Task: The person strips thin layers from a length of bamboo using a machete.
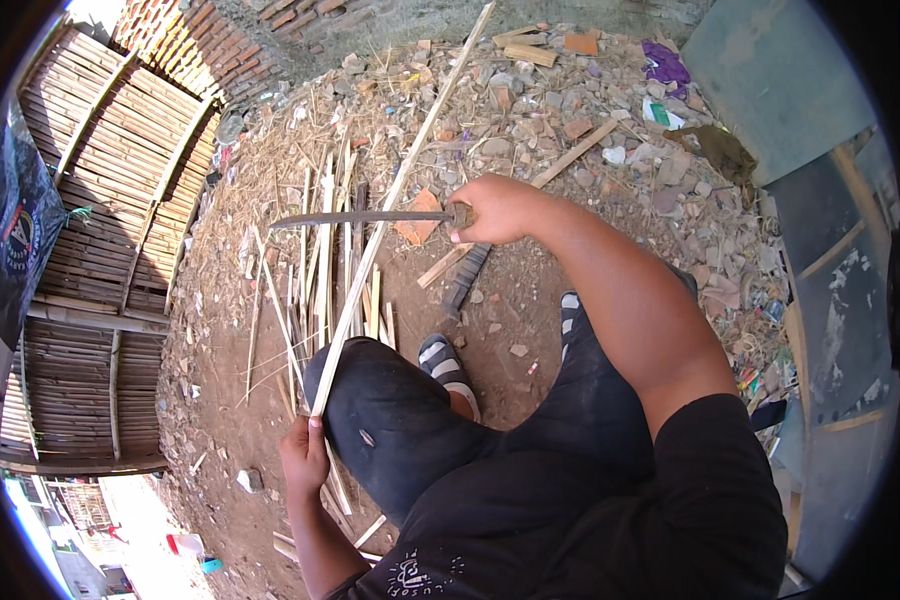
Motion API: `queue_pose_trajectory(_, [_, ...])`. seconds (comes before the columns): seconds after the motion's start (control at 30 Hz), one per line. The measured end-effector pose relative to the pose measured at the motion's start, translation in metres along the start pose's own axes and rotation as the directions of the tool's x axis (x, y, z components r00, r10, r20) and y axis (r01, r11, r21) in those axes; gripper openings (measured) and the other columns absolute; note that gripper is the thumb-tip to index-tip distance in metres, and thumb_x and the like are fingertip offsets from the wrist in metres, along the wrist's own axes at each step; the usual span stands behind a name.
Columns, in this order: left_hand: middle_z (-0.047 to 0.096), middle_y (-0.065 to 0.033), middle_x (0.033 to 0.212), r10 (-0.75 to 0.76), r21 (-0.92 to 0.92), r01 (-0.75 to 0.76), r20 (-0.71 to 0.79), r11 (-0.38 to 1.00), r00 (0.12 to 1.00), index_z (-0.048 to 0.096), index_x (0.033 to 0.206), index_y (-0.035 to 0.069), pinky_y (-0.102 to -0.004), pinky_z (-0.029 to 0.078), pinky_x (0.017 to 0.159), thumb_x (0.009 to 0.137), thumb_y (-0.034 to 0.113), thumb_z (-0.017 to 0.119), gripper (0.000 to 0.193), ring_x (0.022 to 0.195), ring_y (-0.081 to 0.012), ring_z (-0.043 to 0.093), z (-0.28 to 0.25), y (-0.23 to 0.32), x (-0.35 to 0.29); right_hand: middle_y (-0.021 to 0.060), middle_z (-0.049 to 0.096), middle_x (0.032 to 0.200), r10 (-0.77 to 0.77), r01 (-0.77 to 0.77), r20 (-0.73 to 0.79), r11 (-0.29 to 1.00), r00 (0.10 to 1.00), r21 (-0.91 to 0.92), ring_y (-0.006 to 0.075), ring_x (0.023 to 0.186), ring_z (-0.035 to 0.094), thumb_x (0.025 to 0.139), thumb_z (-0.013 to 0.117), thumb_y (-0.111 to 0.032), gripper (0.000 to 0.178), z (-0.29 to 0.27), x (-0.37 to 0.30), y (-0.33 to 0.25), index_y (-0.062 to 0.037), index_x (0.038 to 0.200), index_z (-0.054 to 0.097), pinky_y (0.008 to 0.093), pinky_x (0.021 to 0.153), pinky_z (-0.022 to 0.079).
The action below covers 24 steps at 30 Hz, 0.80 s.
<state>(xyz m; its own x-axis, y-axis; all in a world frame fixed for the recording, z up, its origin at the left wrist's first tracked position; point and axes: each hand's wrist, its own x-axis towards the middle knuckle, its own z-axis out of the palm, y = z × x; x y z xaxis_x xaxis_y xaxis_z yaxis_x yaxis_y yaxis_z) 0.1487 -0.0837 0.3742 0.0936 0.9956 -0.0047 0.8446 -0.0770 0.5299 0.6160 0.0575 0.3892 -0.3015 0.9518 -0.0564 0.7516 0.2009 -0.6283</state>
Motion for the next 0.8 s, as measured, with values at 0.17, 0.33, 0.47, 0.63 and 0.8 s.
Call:
queue_pose_trajectory(0.17, [0.046, -0.0085, 0.063, -0.025, 0.049, 0.026, -0.010, 0.998, 1.000, 0.049, 0.079, 0.001, -0.0362, 0.039, 0.058, 0.110, 0.038, 0.049, 0.049, 0.064, -0.0143, 0.043, -0.003, 0.008, -0.001, 0.0235, 0.073, 0.105, 0.022, -0.023, -0.039, 1.000, 0.999, -0.020, 0.0396, 0.100, 0.070, 0.084, 0.080, -0.038, 0.050, 0.009, 0.001, 0.004, -0.0041, 0.120, 0.071, 0.0468, 0.087, 0.055])
queue_pose_trajectory(0.33, [0.046, -0.0092, 0.062, -0.013, 0.116, 0.013, -0.004, 0.993, 1.000, 0.049, 0.079, 0.001, -0.0372, 0.039, 0.057, 0.110, 0.039, 0.050, 0.049, 0.062, -0.0153, 0.043, -0.007, 0.002, 0.000, 0.0224, 0.073, 0.111, -0.084, 0.125, 0.204, 0.972, 0.975, -0.198, 0.0398, 0.107, 0.070, 0.085, 0.079, -0.036, 0.053, 0.026, -0.008, -0.047, -0.0059, 0.127, 0.069, 0.0471, 0.090, 0.055])
queue_pose_trajectory(0.47, [0.046, -0.0108, 0.060, -0.007, 0.118, 0.010, -0.027, 0.993, 1.000, 0.049, 0.079, 0.001, -0.0379, 0.039, 0.056, 0.110, 0.039, 0.051, 0.049, 0.059, -0.0177, 0.044, -0.006, 0.000, -0.004, 0.0190, 0.073, 0.111, -0.083, 0.115, 0.178, 0.977, 0.981, -0.177, 0.0380, 0.106, 0.070, 0.082, 0.081, -0.038, 0.051, 0.020, -0.006, -0.046, -0.0083, 0.122, 0.071, 0.0468, 0.090, 0.055])
queue_pose_trajectory(0.63, [0.048, -0.0128, 0.059, 0.034, 0.174, -0.024, -0.057, 0.984, 0.998, 0.050, 0.079, 0.001, -0.0390, 0.040, 0.055, 0.109, 0.039, 0.052, 0.049, 0.055, -0.0211, 0.045, -0.001, 0.000, 0.001, 0.0223, 0.072, 0.114, 0.167, -0.164, -0.035, 0.984, 0.985, 0.071, 0.0384, 0.109, 0.069, 0.083, 0.082, -0.042, 0.059, 0.001, 0.016, 0.028, -0.0052, 0.127, 0.069, 0.0443, 0.095, 0.054])
queue_pose_trajectory(0.8, [0.049, -0.0149, 0.059, 0.024, 0.186, -0.018, -0.032, 0.982, 0.999, 0.050, 0.078, 0.001, -0.0404, 0.039, 0.053, 0.109, 0.037, 0.053, 0.047, 0.054, -0.0221, 0.047, -0.006, -0.008, 0.002, 0.0233, 0.071, 0.116, 0.123, -0.123, -0.035, 0.992, 0.992, -0.001, 0.0393, 0.110, 0.068, 0.085, 0.080, -0.039, 0.057, 0.009, 0.008, 0.013, -0.0048, 0.129, 0.068, 0.0449, 0.096, 0.053])
